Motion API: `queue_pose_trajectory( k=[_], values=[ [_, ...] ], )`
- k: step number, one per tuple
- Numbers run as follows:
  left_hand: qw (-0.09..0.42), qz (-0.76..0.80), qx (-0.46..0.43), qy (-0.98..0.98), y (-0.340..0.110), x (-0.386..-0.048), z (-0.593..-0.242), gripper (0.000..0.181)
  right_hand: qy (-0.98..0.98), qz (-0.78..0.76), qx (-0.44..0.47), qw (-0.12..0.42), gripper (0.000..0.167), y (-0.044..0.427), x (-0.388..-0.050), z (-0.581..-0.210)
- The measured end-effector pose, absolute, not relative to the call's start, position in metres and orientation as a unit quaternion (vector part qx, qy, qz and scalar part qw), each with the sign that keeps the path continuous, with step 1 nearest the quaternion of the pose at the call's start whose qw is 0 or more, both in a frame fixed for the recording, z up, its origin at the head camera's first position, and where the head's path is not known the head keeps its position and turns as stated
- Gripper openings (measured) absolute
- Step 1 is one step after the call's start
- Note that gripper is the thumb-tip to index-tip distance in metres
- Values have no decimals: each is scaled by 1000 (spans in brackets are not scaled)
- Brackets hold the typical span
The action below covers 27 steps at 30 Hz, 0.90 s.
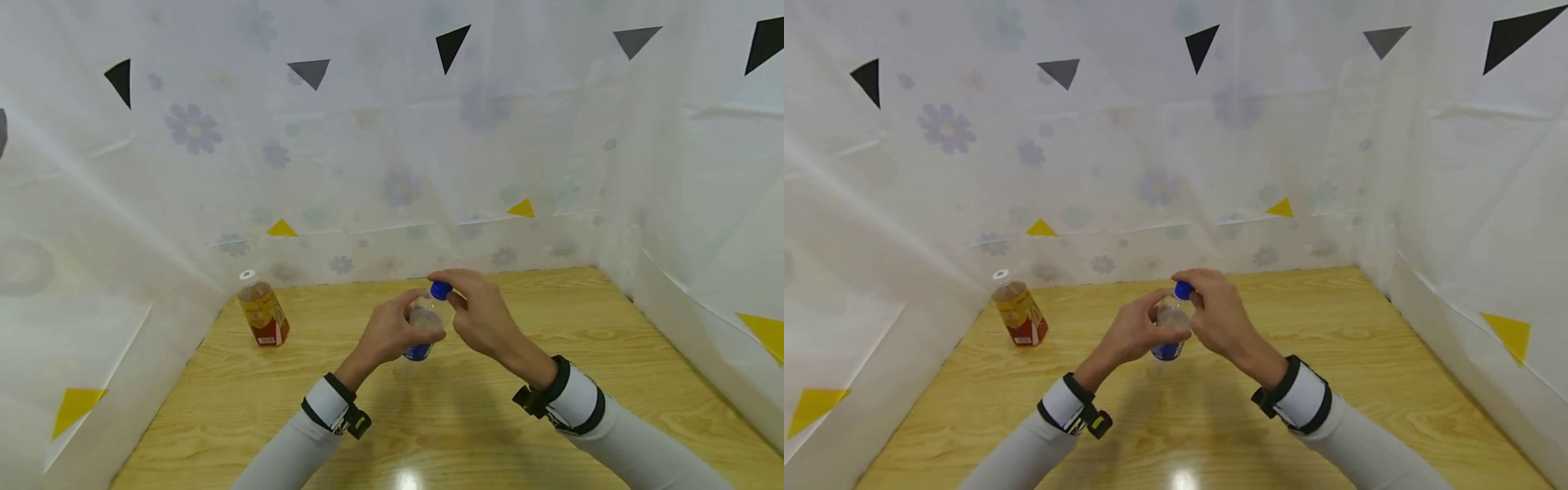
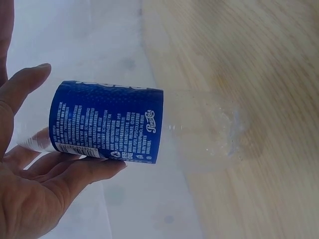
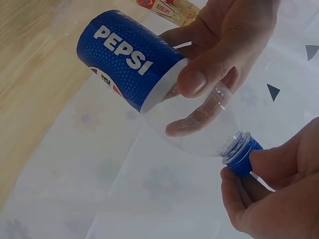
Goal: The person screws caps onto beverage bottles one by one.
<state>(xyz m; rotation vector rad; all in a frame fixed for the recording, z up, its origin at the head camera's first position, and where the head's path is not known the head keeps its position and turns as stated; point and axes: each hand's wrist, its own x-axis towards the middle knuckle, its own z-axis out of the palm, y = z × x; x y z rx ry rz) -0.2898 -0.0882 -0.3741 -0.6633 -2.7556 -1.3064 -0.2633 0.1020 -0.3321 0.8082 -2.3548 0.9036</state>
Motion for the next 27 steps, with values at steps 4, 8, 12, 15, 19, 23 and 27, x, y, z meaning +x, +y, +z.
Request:
queue_pose_trajectory(
  k=[4,8,12,15,19,23,27],
  values=[
    [12,-418,-209,-884,-89,-290,-374,74,-858,331,299,256,40,100,-266,-334],
    [9,-422,-205,-883,-90,-290,-374,73,-855,332,302,262,38,98,-268,-335],
    [8,-422,-203,-883,-91,-290,-375,71,-857,336,292,260,30,98,-268,-336],
    [9,-423,-203,-883,-91,-290,-375,70,-856,345,281,262,24,99,-270,-337],
    [7,-428,-203,-881,-90,-289,-376,71,-853,357,271,268,22,100,-272,-340],
    [6,-431,-204,-879,-90,-288,-376,73,-851,360,270,272,22,101,-272,-341],
    [7,-432,-204,-878,-90,-288,-376,73,-855,359,261,269,24,101,-271,-341]
  ],
)
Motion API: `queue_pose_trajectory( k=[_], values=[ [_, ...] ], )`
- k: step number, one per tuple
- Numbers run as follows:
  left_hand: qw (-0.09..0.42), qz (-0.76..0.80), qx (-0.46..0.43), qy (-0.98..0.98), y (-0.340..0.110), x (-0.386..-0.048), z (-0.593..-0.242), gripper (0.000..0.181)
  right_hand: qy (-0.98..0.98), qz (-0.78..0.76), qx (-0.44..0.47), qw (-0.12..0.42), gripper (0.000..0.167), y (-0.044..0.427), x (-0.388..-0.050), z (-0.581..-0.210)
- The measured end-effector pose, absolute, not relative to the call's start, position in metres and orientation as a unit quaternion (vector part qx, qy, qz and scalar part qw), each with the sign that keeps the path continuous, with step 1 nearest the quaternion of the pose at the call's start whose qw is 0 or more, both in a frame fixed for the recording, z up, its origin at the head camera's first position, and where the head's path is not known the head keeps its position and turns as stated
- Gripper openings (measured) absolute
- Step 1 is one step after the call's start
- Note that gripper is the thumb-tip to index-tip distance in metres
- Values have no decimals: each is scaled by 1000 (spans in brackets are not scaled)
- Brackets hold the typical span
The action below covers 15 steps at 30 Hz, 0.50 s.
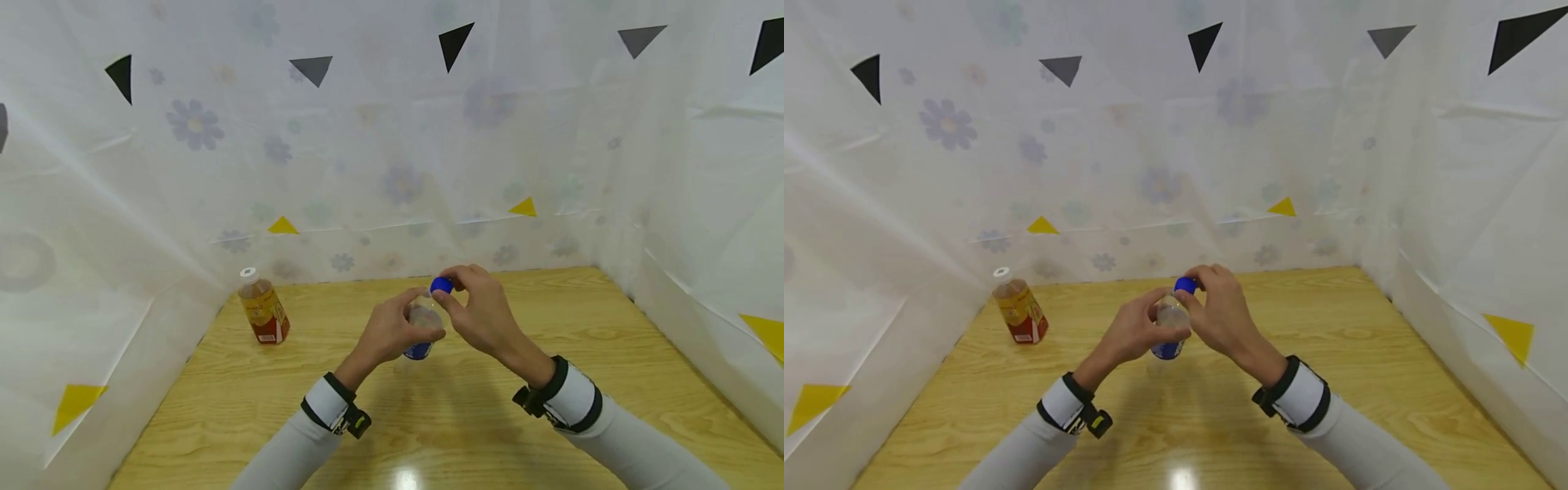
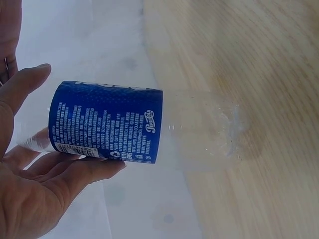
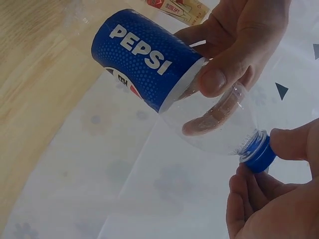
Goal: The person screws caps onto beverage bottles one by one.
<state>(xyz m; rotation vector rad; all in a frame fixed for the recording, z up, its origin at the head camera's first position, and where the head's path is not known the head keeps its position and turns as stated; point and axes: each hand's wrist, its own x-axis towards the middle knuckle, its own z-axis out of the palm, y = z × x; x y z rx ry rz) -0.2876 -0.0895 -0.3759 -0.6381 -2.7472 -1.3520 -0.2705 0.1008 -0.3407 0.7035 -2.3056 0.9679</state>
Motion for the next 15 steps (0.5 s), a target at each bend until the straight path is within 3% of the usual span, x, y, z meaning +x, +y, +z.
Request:
queue_pose_trajectory(
  k=[7,15],
  values=[
    [2,-432,-209,-877,-90,-288,-376,73,-876,346,241,234,51,101,-265,-339],
    [6,-431,-199,-880,-91,-289,-376,76,-865,343,285,232,48,101,-264,-334]
  ],
)
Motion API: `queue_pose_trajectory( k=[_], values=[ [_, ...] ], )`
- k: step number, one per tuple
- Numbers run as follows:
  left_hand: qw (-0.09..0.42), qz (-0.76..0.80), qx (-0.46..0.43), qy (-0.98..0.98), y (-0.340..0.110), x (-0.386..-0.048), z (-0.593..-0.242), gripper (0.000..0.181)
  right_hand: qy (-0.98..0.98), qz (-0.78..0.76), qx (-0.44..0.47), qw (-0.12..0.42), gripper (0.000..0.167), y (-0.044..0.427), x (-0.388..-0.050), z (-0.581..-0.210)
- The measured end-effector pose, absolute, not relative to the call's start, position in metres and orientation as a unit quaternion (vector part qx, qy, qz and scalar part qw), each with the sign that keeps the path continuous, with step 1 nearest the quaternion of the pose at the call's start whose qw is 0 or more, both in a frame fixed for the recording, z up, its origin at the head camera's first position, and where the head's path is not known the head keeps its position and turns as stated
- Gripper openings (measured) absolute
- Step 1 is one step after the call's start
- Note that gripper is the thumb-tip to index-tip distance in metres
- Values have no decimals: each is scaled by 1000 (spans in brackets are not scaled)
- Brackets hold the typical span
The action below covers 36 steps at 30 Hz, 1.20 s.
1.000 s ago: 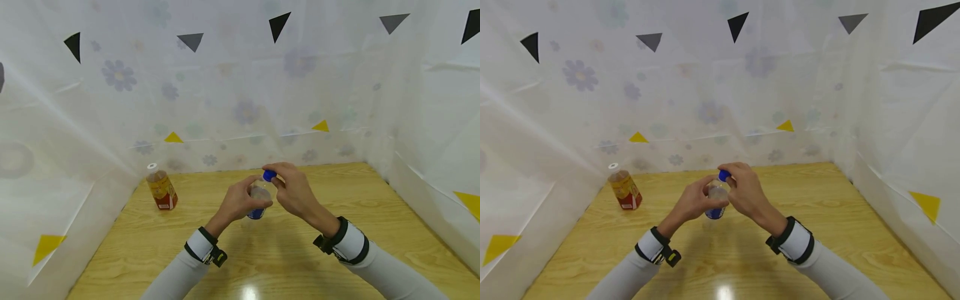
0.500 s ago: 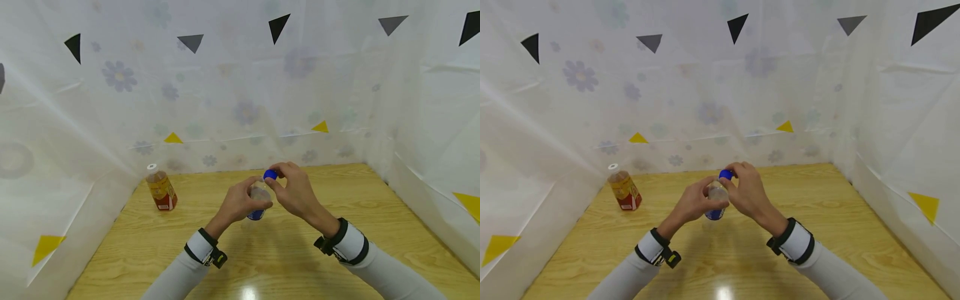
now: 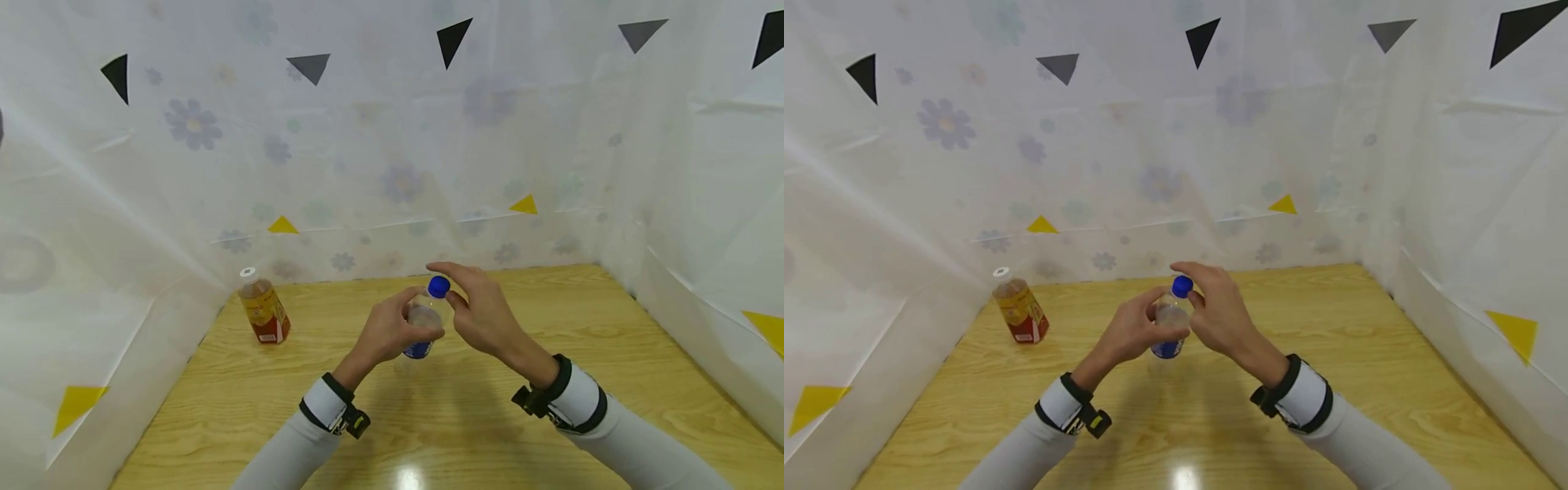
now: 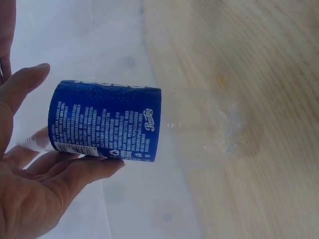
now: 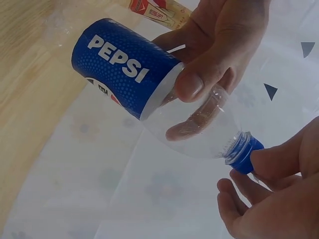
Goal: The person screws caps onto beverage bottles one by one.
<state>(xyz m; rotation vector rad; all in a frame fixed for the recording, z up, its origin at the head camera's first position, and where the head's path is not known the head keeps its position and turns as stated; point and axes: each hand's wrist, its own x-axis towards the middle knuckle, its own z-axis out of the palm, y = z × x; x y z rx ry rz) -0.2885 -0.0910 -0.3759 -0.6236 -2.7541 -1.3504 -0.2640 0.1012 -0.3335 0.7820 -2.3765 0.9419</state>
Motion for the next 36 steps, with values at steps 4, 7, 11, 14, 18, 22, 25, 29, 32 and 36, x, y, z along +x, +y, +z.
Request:
queue_pose_trajectory(
  k=[4,7,11,14,18,22,25,29,32,36],
  values=[
    [4,-436,-200,-877,-93,-288,-376,76,-855,349,295,246,41,99,-266,-335],
    [5,-436,-201,-877,-94,-288,-376,76,-850,355,296,252,38,98,-266,-336],
    [4,-439,-201,-876,-93,-287,-376,76,-849,356,297,254,36,98,-267,-338],
    [5,-440,-202,-875,-93,-288,-376,75,-849,357,294,256,33,98,-267,-338],
    [11,-434,-205,-877,-91,-289,-377,73,-851,356,286,260,29,99,-268,-339],
    [12,-433,-205,-878,-90,-289,-378,71,-855,355,276,260,27,99,-268,-340],
    [10,-435,-204,-877,-89,-289,-378,70,-858,353,267,259,25,99,-270,-342],
    [13,-431,-207,-878,-88,-289,-378,69,-860,353,254,268,20,98,-272,-344],
    [24,-428,-211,-878,-86,-288,-377,69,-856,354,249,282,18,97,-272,-346],
    [41,-424,-213,-879,-83,-286,-379,70,-850,357,248,299,17,98,-272,-348]
  ],
)
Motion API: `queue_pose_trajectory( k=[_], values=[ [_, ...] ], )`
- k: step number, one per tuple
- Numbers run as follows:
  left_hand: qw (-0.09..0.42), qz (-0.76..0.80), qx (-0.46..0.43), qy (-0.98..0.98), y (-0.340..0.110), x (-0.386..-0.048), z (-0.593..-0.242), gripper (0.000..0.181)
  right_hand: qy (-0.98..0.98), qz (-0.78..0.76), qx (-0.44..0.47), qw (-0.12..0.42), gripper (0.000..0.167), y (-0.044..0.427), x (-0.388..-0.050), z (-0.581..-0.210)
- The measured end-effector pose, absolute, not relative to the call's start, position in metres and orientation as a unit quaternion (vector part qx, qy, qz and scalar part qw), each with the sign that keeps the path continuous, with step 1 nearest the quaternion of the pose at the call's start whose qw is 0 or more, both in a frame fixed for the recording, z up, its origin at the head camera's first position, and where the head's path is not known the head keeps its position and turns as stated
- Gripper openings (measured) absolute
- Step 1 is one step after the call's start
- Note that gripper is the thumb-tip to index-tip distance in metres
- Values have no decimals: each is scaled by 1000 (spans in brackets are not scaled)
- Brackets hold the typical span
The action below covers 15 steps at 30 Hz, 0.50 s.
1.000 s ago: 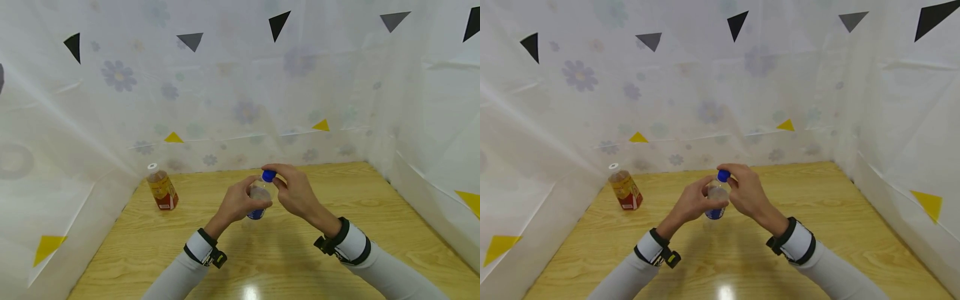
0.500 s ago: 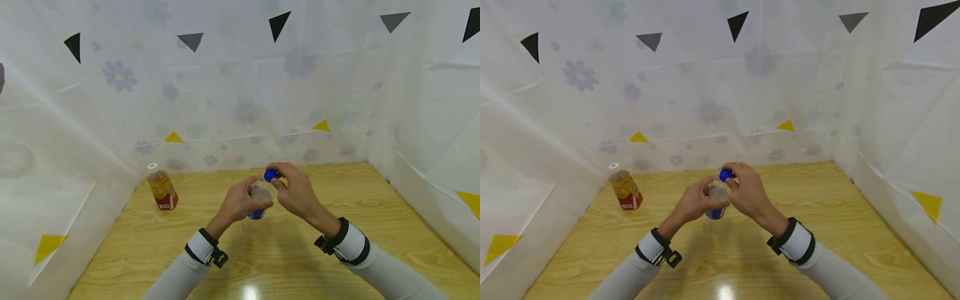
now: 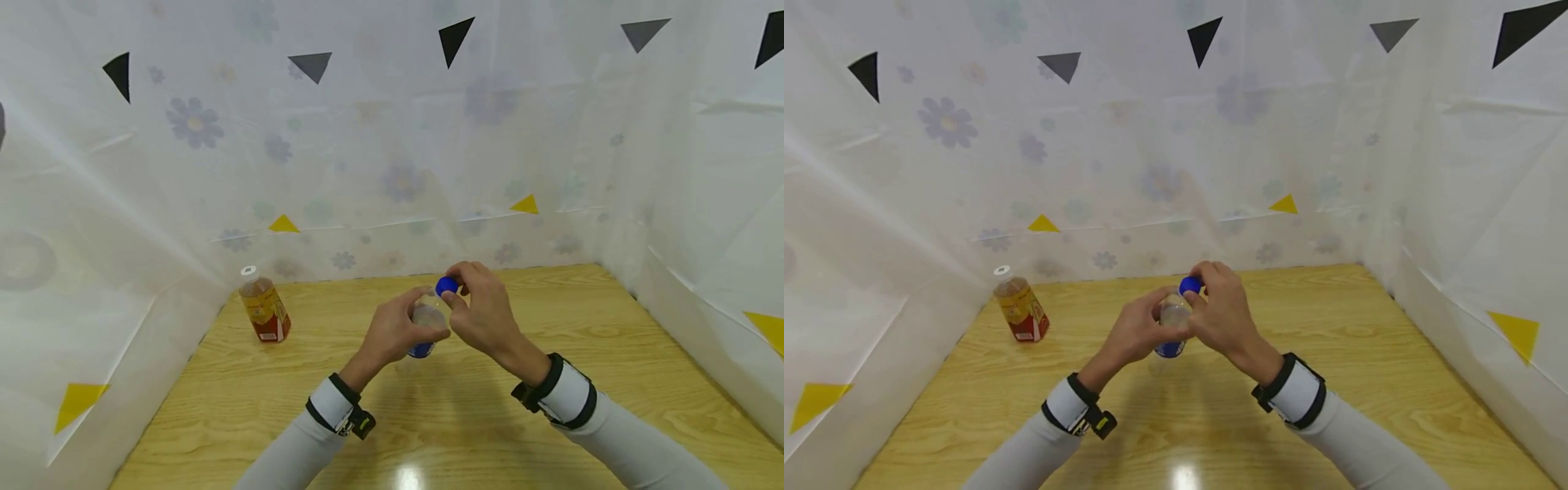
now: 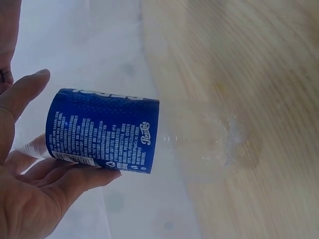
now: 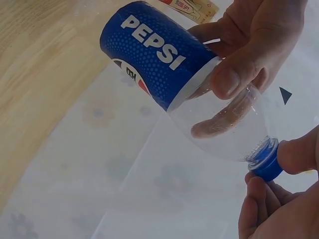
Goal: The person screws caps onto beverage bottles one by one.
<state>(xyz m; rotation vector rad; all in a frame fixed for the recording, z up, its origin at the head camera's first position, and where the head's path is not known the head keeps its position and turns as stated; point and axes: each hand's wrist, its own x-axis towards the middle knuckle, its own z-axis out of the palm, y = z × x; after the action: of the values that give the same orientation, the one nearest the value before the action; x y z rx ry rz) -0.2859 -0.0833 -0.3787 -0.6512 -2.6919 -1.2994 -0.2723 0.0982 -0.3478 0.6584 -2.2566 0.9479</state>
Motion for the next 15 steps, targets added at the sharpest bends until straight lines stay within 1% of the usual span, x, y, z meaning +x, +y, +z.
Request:
queue_pose_trajectory(
  k=[6,9,15],
  values=[
    [34,-424,-217,-879,-83,-286,-379,70,-844,356,247,317,17,99,-272,-349],
    [26,-427,-215,-878,-85,-287,-379,68,-847,350,251,311,18,99,-272,-349],
    [15,-430,-212,-878,-87,-288,-377,68,-861,339,265,272,35,100,-266,-341]
  ],
)
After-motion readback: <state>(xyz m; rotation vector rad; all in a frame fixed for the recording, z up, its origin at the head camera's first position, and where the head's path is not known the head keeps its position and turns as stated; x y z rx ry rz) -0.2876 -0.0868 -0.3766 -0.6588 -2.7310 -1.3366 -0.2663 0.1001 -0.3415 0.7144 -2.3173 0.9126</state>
